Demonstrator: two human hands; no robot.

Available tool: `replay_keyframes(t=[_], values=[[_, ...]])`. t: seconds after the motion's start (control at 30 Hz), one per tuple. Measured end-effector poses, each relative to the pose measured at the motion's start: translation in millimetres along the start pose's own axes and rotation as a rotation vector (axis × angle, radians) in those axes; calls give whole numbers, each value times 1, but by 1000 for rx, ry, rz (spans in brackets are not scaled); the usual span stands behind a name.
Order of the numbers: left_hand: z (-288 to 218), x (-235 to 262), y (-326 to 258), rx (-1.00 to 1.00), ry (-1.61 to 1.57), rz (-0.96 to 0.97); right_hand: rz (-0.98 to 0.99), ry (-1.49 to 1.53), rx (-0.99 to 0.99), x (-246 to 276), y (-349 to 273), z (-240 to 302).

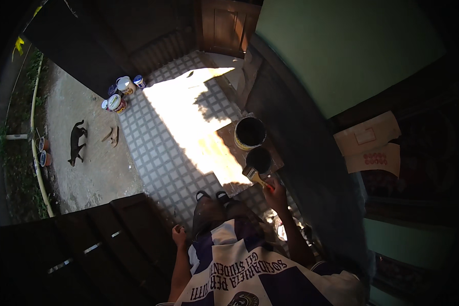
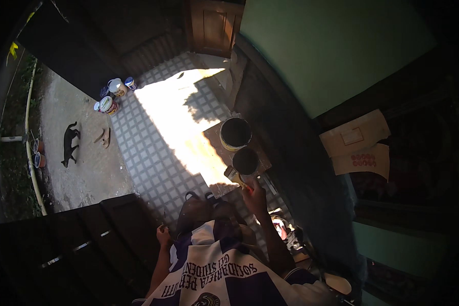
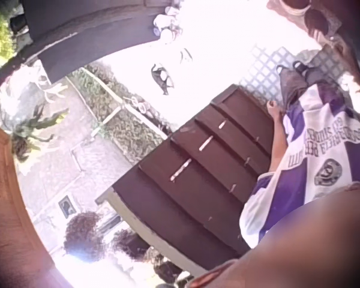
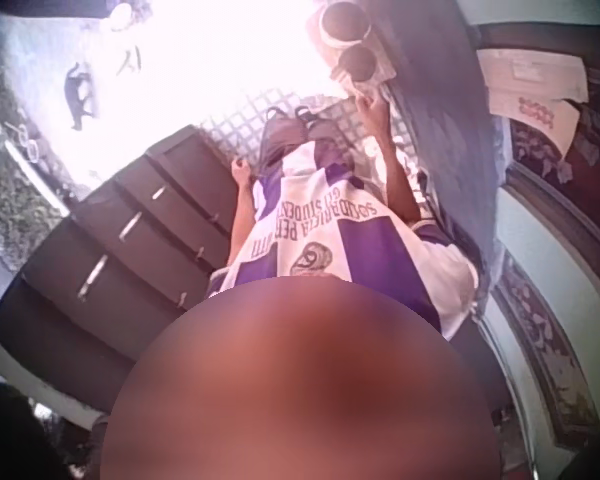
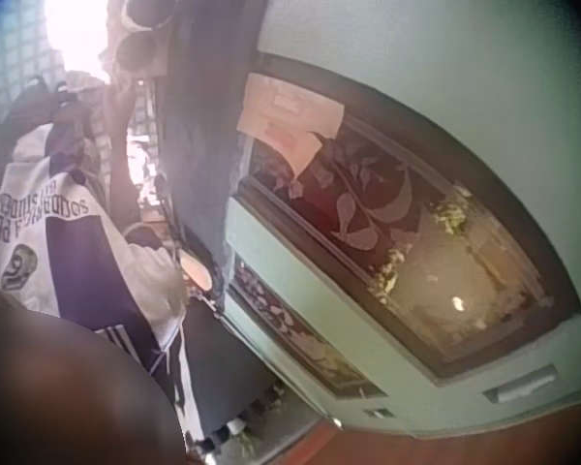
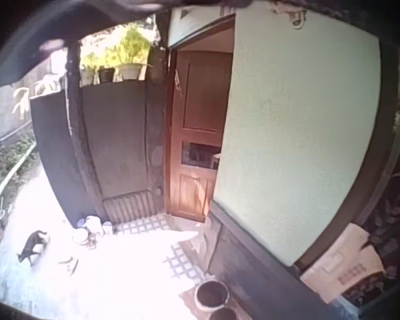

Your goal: Painting a wooden door using a paintbrush and paint from a container.

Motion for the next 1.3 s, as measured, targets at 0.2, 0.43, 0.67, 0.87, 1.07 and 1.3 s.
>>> replay_keyframes(t=[0.2, 0.43, 0.67, 0.87, 1.07, 1.3], values=[[-56, -42, 62, 28, -62, 281, -219, -135, -162, 44, -32, -15], [-128, -93, 114, 445, -407, 406, -399, -176, -454, 97, -44, 25], [-224, -129, 111, 249, -445, 529, -372, -435, -219, 107, -2, 7], [-183, -185, 45, 284, -426, 533, -292, -250, -249, 96, 49, -24], [-81, -233, 20, -148, -188, 567, -221, -97, -115, 32, 113, -106], [-82, -262, -51, -121, 110, 549, -246, -106, 229, -33, 202, -170]])
Point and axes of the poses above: each hand's wrist, its own y-axis towards the middle knuckle, its own x-axis out of the back of the hand, z = x × y, the point moved 5 cm from there along y, towards the middle knuckle, and after that the axes turned 10 degrees about x, right-handed, at the moved point
